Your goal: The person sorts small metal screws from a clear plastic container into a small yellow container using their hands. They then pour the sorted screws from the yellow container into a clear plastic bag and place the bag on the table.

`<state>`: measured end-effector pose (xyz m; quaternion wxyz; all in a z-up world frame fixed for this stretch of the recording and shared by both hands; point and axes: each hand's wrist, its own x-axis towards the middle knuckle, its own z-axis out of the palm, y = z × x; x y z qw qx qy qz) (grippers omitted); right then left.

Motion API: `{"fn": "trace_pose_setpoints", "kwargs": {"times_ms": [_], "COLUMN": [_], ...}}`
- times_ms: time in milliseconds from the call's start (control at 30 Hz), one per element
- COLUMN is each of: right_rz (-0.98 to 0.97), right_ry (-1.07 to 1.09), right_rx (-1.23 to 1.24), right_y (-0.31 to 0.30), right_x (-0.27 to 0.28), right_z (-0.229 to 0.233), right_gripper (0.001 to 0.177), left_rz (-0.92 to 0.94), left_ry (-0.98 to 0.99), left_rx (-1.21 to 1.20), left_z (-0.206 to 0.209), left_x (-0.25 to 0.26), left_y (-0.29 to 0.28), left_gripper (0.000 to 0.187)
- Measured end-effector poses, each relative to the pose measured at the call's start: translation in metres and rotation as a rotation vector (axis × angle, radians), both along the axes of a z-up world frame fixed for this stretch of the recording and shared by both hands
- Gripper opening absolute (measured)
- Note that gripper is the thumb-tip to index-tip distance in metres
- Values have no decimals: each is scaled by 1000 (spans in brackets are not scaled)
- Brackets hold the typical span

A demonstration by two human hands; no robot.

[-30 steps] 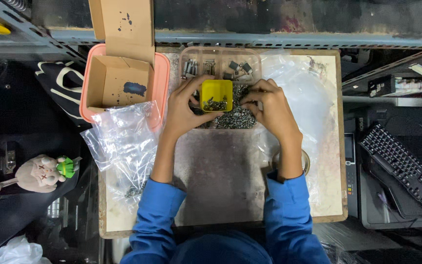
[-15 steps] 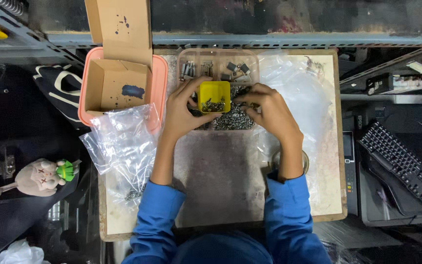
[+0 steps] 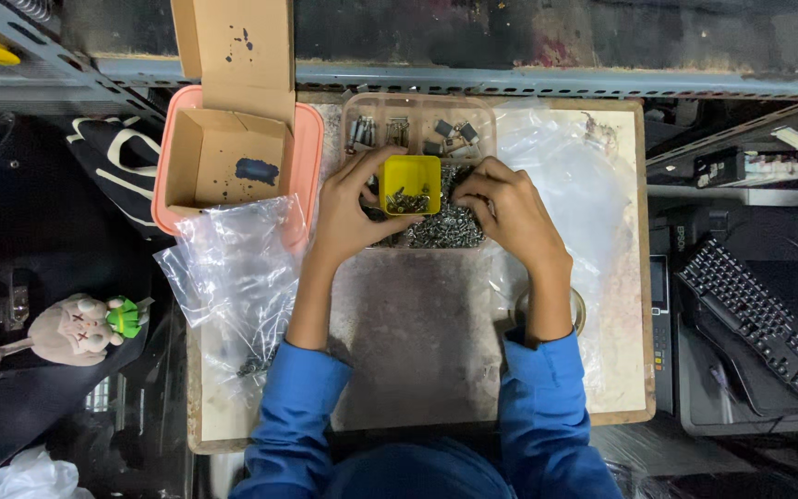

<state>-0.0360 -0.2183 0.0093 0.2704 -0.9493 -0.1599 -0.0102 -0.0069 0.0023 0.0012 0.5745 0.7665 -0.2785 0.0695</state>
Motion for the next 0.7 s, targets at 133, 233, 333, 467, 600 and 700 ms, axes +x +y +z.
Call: {"fn": "trace_pose_setpoints", "kwargs": {"times_ms": [133, 233, 333, 467, 600, 700], "right_rz": [38, 24, 12, -42, -115, -121], "right_ry": [29, 25, -4, -40, -180, -279], "right_rx": [21, 34, 5, 67, 108, 281], "right_y": [7, 6, 5, 5, 8, 26], "right_x": [-2, 0, 0, -3, -4, -11], "right_z": [18, 12, 6, 9, 28, 32], "right_gripper": [5, 3, 4, 3, 6, 7], "left_rz": [-21, -23, -27, -32, 6, 6], "left_ry": [0, -2, -3, 19, 23, 20], "left_rx": [-35, -54, -27, -25, -32, -6], "left_z": [5, -1, -7, 0, -3, 0], "left_x": [0, 2, 3, -1, 3, -1], "left_y": [0, 0, -2, -2, -6, -4], "left_gripper": [64, 65, 67, 65, 67, 65]}}
